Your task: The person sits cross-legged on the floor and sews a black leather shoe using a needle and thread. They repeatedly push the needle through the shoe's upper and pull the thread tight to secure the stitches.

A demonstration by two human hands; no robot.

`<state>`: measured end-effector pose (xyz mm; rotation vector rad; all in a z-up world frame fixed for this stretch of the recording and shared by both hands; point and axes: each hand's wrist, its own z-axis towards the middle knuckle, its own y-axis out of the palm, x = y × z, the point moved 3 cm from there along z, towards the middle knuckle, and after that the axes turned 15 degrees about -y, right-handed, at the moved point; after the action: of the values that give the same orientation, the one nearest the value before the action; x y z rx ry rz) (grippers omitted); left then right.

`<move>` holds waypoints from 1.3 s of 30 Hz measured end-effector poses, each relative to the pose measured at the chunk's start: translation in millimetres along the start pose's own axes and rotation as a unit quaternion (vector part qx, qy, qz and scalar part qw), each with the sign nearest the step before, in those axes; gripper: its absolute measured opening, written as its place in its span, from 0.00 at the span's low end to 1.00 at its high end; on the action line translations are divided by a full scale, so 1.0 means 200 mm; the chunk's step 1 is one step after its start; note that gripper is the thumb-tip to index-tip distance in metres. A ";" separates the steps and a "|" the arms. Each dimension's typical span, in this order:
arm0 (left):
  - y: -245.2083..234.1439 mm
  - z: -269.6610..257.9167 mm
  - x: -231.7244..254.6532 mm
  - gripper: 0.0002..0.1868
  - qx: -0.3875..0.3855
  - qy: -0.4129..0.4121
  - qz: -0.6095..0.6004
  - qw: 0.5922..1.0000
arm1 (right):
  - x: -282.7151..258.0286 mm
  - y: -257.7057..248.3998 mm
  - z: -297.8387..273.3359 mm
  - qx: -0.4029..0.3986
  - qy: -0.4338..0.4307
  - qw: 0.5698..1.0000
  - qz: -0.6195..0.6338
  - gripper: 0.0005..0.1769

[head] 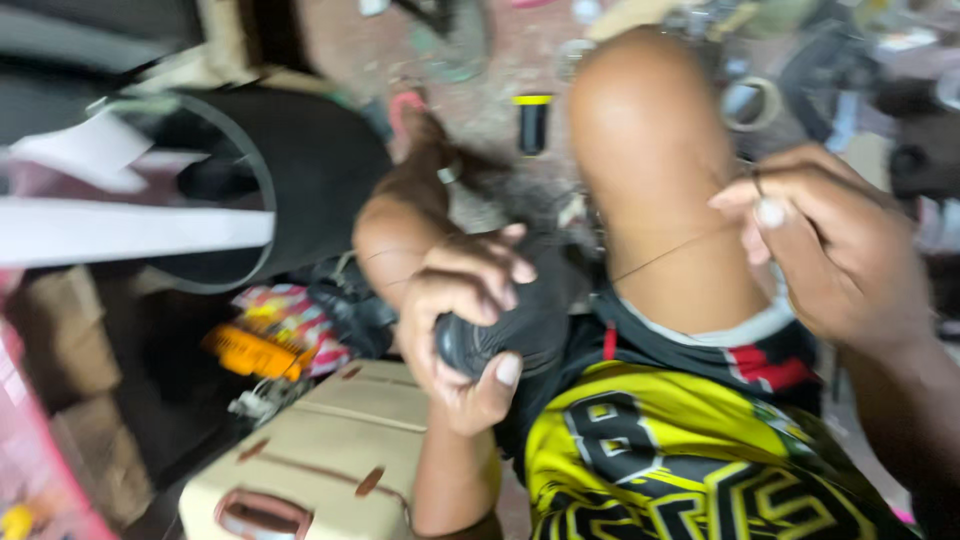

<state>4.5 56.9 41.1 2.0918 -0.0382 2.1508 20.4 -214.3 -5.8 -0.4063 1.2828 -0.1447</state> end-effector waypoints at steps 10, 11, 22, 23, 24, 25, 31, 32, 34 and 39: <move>-0.05 -0.08 -0.18 0.23 -0.040 -0.007 -0.147 0.988 | -0.34 0.31 0.06 -0.166 -0.172 0.966 0.098 0.17; -0.06 -0.09 -0.19 0.24 -0.042 -0.009 -0.153 0.987 | -0.36 0.35 0.07 -0.178 -0.177 0.962 0.109 0.18; -0.08 -0.12 -0.21 0.25 -0.061 0.013 -0.122 0.991 | -0.41 0.44 0.08 -0.197 -0.154 0.959 0.135 0.19; -0.08 -0.12 -0.21 0.25 -0.061 0.015 -0.112 0.992 | -0.41 0.43 0.08 -0.198 -0.152 0.959 0.133 0.19; -0.08 -0.12 -0.21 0.24 -0.060 0.014 -0.104 0.993 | -0.41 0.42 0.07 -0.198 -0.148 0.960 0.131 0.19; -0.07 -0.12 -0.21 0.24 -0.064 0.012 -0.093 0.993 | -0.41 0.41 0.07 -0.203 -0.146 0.960 0.125 0.20; 0.00 -0.03 -0.18 0.21 -0.079 0.042 0.015 0.996 | -0.38 0.26 0.05 -0.257 -0.104 0.960 0.027 0.22; 0.02 -0.01 -0.17 0.20 -0.086 0.049 0.036 0.994 | -0.36 0.22 0.04 -0.270 -0.087 0.959 0.011 0.23; 0.06 0.04 -0.14 0.20 -0.104 0.069 0.084 0.989 | -0.35 0.16 0.02 -0.270 -0.083 0.959 -0.004 0.24; 0.18 0.16 -0.10 0.19 -0.153 0.117 0.192 0.962 | -0.34 0.01 0.00 -0.223 -0.101 0.969 -0.026 0.23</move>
<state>31.8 16.5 25.1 1.7553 -0.7584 2.3946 0.7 -190.1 55.3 -0.8203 1.0987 0.1441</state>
